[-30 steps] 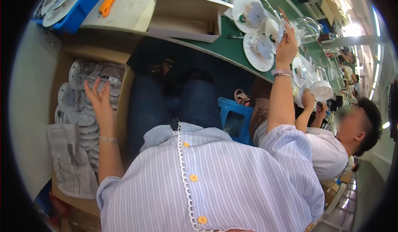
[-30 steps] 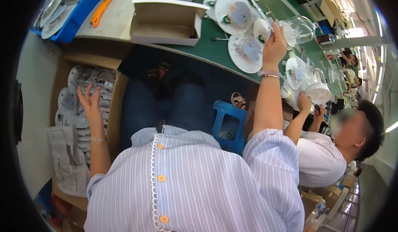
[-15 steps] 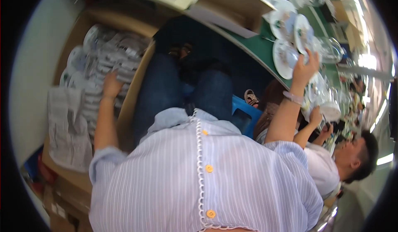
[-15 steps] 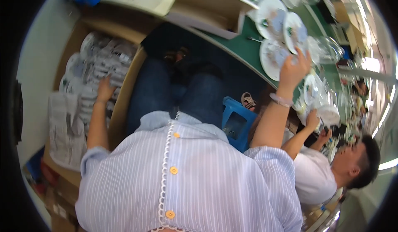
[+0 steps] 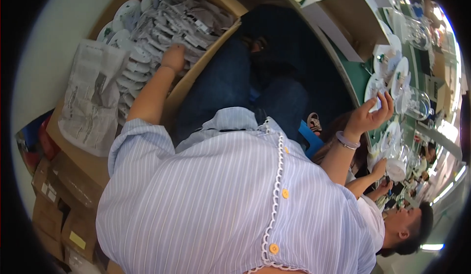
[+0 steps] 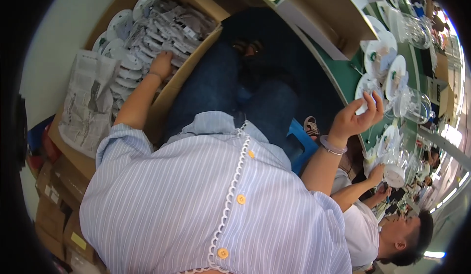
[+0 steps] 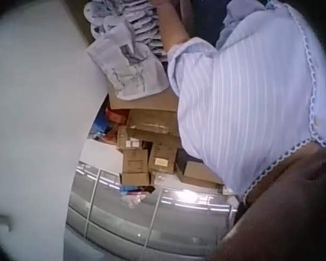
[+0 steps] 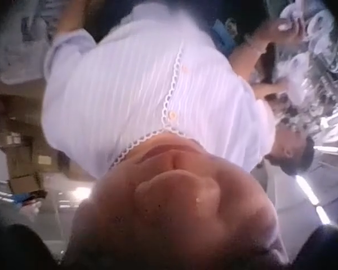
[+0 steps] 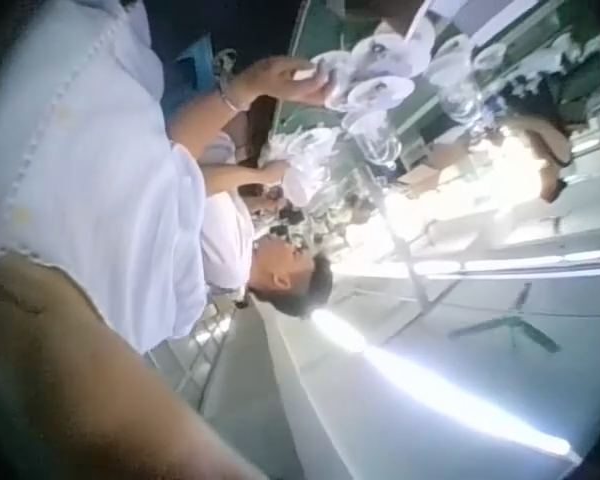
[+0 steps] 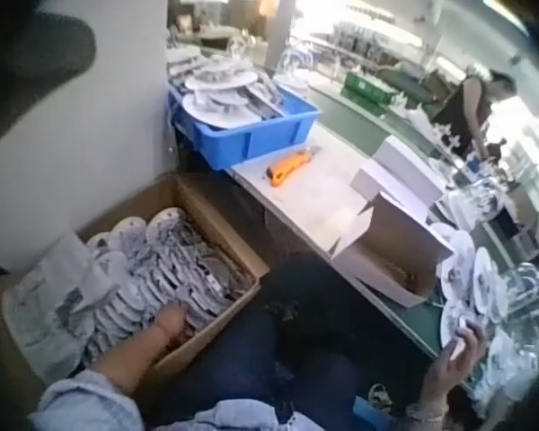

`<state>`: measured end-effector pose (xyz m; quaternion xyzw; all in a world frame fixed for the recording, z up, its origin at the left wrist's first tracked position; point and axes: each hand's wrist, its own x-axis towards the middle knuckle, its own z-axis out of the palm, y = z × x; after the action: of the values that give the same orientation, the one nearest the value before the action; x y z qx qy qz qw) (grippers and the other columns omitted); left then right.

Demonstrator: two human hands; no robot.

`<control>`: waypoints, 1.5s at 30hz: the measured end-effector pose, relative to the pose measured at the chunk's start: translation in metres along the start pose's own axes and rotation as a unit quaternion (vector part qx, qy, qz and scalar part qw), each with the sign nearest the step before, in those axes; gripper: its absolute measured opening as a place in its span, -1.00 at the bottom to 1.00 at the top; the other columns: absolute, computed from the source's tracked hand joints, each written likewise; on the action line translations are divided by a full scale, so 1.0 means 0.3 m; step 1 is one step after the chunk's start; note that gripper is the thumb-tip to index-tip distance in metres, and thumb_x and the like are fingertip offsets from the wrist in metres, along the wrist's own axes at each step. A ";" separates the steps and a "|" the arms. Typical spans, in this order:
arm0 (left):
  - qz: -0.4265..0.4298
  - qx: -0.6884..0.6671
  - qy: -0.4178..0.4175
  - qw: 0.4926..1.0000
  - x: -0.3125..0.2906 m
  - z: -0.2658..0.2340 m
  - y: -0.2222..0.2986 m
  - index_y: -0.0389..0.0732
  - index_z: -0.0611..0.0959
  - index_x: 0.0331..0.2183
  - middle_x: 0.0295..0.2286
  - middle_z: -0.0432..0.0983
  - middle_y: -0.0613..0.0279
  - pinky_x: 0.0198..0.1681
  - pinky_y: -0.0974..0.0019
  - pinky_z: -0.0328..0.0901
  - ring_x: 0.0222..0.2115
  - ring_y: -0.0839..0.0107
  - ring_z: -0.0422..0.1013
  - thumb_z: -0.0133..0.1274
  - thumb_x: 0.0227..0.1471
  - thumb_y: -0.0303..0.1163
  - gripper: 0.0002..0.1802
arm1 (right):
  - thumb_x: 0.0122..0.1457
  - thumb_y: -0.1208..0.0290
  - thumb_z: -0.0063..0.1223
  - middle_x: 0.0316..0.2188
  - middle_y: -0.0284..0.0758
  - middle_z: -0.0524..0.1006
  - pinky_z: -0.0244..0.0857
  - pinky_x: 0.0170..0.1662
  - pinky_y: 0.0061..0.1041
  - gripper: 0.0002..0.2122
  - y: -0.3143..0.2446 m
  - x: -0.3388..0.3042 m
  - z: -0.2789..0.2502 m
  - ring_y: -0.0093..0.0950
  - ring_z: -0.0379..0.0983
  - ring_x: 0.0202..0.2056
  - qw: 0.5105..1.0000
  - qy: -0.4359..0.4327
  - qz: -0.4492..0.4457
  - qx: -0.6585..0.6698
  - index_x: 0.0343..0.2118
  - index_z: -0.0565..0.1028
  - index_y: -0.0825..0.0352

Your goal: Inserting batteries into lighting fixture bases on an assembly line.

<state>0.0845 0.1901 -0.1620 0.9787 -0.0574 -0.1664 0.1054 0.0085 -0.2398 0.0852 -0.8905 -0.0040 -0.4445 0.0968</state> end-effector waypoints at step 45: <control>0.078 0.072 0.097 0.990 0.024 -0.220 0.085 -0.06 0.28 -0.07 -0.21 0.24 0.15 -0.05 0.15 0.04 -0.11 0.22 0.15 -0.08 -0.31 -0.56 -0.38 | -0.06 0.72 -0.19 -0.38 -0.23 0.37 0.14 -0.24 -0.55 -0.87 -0.128 -0.043 0.044 -0.39 0.28 -0.34 0.985 -0.086 -0.015 0.151 -0.44 0.37 0.40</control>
<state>0.1117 0.1767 -0.0978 0.9878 -0.1351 -0.0572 0.0526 0.0076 -0.1987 0.0738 -0.9002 -0.0928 -0.3623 0.2230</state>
